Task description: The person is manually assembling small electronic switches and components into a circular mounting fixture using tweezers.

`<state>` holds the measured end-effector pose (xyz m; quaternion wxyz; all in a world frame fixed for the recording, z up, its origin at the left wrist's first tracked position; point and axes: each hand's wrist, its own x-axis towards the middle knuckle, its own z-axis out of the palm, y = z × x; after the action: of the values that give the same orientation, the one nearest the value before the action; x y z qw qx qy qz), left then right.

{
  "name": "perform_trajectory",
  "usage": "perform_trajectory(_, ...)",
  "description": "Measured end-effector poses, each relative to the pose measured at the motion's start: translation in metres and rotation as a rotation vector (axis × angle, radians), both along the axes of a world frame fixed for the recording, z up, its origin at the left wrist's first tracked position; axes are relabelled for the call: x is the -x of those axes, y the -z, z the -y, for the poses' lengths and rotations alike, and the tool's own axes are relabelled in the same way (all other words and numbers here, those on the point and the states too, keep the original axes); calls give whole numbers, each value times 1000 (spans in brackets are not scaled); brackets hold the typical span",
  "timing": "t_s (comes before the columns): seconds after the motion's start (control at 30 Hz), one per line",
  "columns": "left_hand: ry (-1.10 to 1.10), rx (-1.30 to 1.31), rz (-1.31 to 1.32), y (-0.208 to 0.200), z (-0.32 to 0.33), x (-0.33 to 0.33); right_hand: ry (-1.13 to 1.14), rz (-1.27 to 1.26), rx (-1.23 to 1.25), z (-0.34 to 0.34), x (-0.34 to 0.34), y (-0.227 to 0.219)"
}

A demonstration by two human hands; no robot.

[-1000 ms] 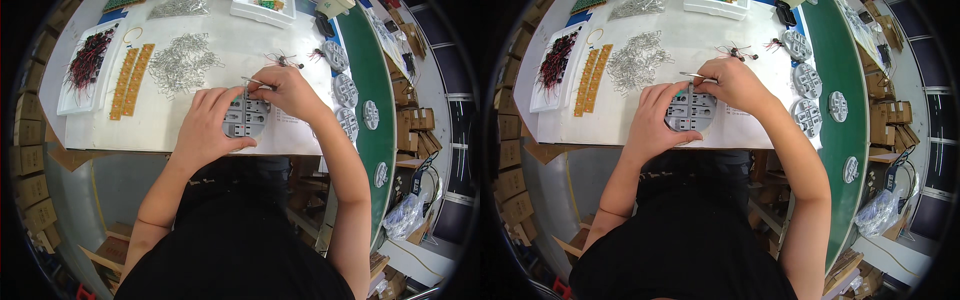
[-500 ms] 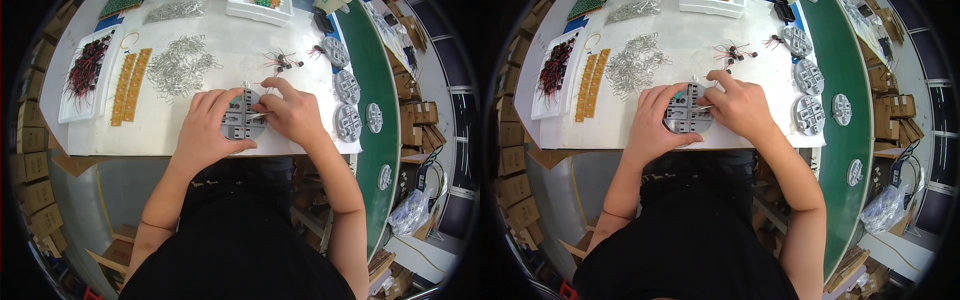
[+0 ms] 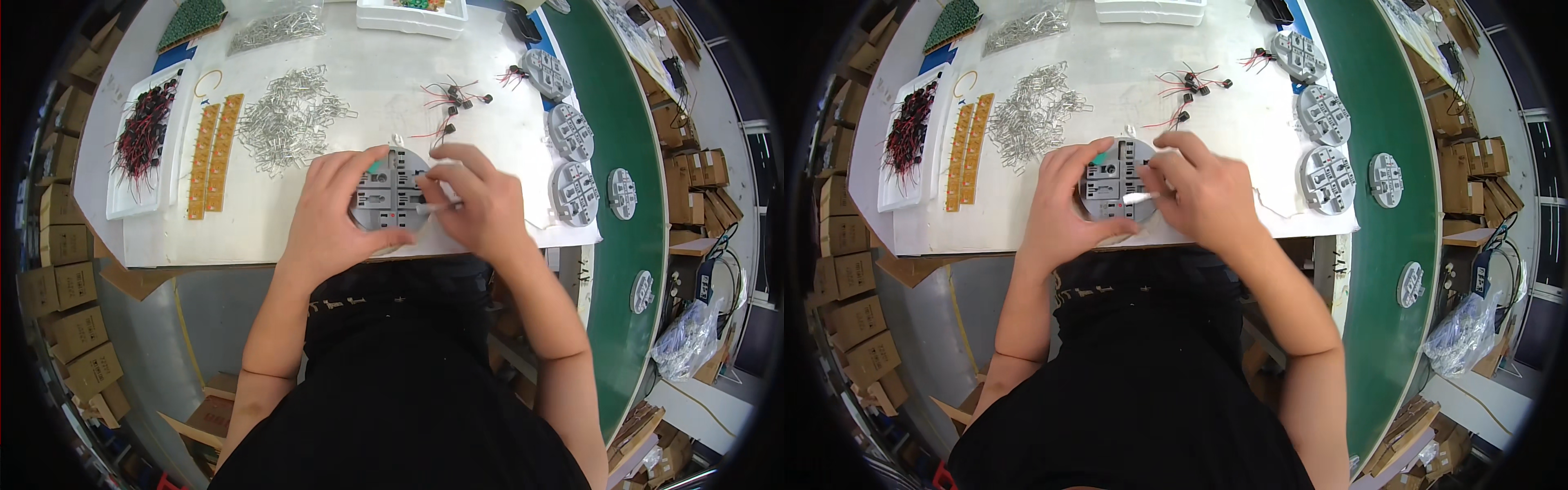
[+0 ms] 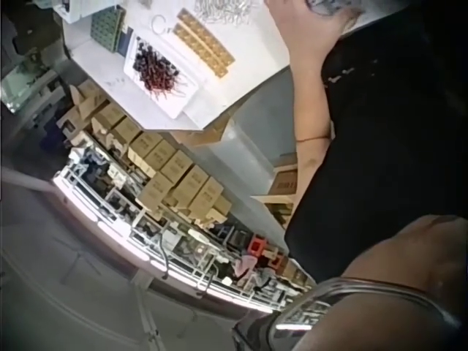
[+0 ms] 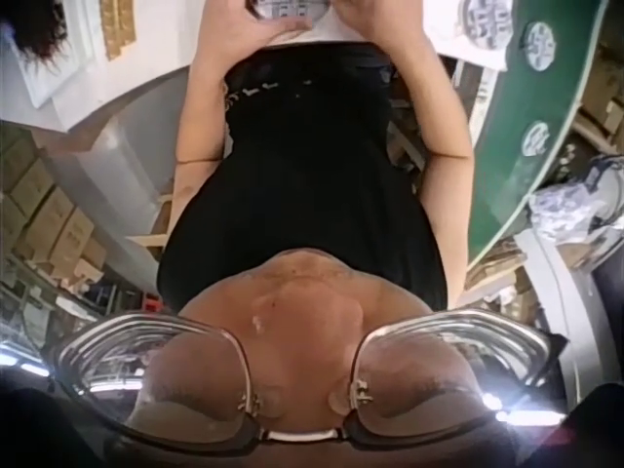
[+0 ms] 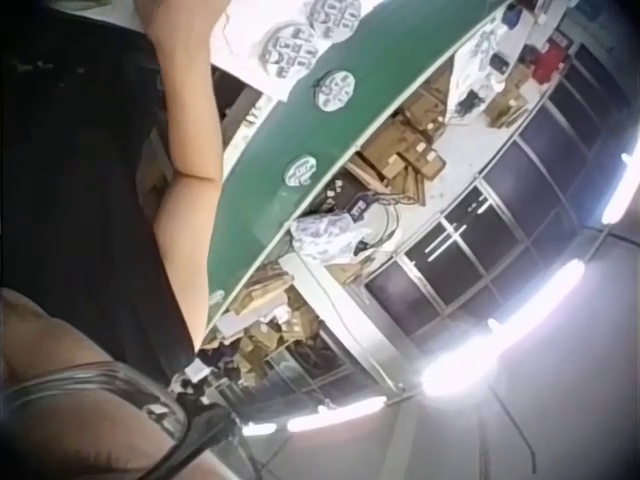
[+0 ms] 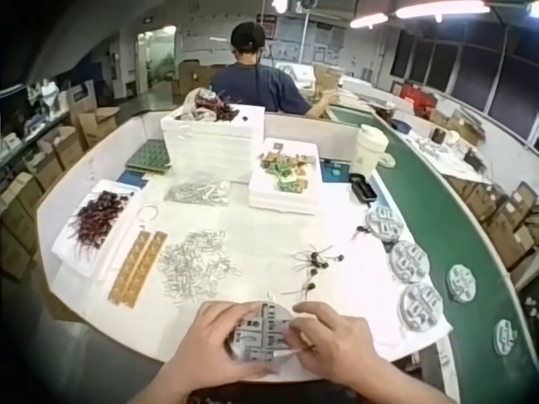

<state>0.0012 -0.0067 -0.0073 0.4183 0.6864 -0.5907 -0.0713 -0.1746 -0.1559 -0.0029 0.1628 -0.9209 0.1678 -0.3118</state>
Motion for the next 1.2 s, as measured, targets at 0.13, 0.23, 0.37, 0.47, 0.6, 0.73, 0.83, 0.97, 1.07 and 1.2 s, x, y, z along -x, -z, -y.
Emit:
perform_trajectory(0.13,-66,138,-6,11,5,-15,104,-102,-9,-27,9,11)
perform_trajectory(0.23,-21,-12,-294,-21,16,-10,123,-104,39,-28,10,16)
perform_trajectory(0.37,133,-196,-119,-28,35,-21,122,-71,74,-29,9,18)
perform_trajectory(0.47,109,-242,-44,-33,41,-20,115,-56,79,-29,8,18)
perform_trajectory(0.6,82,-289,32,-36,49,-15,129,-88,35,-31,9,14)
perform_trajectory(0.73,93,-282,138,-35,52,-14,107,-72,-122,-14,10,5)
perform_trajectory(0.83,90,-262,124,-31,51,-12,64,37,-269,30,3,-1)
perform_trajectory(0.97,67,-210,-35,-18,46,-11,182,-92,-130,65,-6,2)
perform_trajectory(1.07,44,-150,-140,-21,41,-7,143,-115,-118,69,-7,0)
perform_trajectory(1.2,-120,272,360,-48,41,4,98,7,-434,32,8,-30)
